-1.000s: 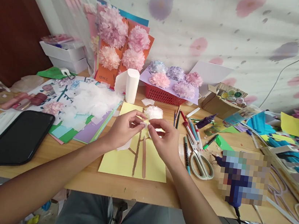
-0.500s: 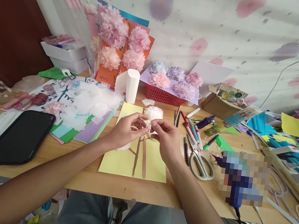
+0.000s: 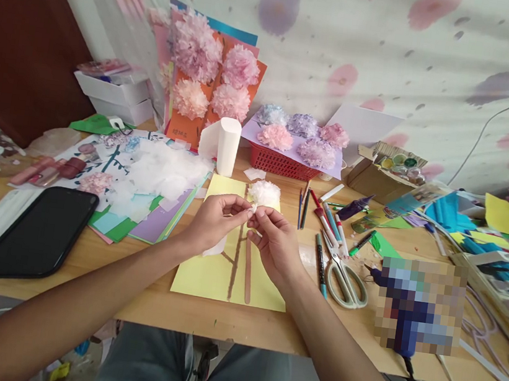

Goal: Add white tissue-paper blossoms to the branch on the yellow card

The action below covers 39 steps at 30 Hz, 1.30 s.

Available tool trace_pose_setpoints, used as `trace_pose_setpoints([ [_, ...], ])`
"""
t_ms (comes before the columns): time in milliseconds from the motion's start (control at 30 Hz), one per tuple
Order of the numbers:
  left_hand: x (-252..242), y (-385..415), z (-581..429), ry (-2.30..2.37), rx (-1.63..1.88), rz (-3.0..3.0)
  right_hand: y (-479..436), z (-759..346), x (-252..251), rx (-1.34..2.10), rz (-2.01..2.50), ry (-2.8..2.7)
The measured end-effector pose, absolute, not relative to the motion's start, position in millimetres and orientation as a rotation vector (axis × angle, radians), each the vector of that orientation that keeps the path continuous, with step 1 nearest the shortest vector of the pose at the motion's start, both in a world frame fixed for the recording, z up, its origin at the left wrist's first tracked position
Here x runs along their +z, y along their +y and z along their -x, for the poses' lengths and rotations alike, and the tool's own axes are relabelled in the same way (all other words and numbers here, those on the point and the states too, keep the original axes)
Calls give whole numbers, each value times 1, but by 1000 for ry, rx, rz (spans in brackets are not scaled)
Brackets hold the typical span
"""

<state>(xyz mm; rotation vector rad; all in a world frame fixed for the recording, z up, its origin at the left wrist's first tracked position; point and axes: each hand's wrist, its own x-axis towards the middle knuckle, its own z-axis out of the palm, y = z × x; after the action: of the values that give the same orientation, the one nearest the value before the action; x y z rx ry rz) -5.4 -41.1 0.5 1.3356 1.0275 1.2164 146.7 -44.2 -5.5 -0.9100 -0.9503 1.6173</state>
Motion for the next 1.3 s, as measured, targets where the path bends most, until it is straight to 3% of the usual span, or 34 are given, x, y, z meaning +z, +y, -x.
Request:
trace_pose_setpoints([
  [267, 1, -41, 8, 1179, 1191, -1608, -42, -151, -3, 1416, 1076, -1202],
  [633, -3, -40, 8, 1156, 1189, -1546, -40, -153, -10, 1293, 1153, -1294],
  [800, -7, -31, 14, 1220, 1162, -1595, -59, -176, -4, 617, 1276, -1912],
  [933, -9, -25, 16, 1242, 1122, -1649, -84, -193, -2, 80, 878, -2710],
  [1033, -6, -23, 12, 1240, 1093, -1684, -92, -199, -4, -265, 538, -2963],
  [1133, -2, -18, 7, 1227, 1038, -1733, -93, -201, -7, -447, 283, -2968],
  [1300, 0, -3, -2, 1223, 960, -1756, -97, -200, -6, -459, 141, -2900],
])
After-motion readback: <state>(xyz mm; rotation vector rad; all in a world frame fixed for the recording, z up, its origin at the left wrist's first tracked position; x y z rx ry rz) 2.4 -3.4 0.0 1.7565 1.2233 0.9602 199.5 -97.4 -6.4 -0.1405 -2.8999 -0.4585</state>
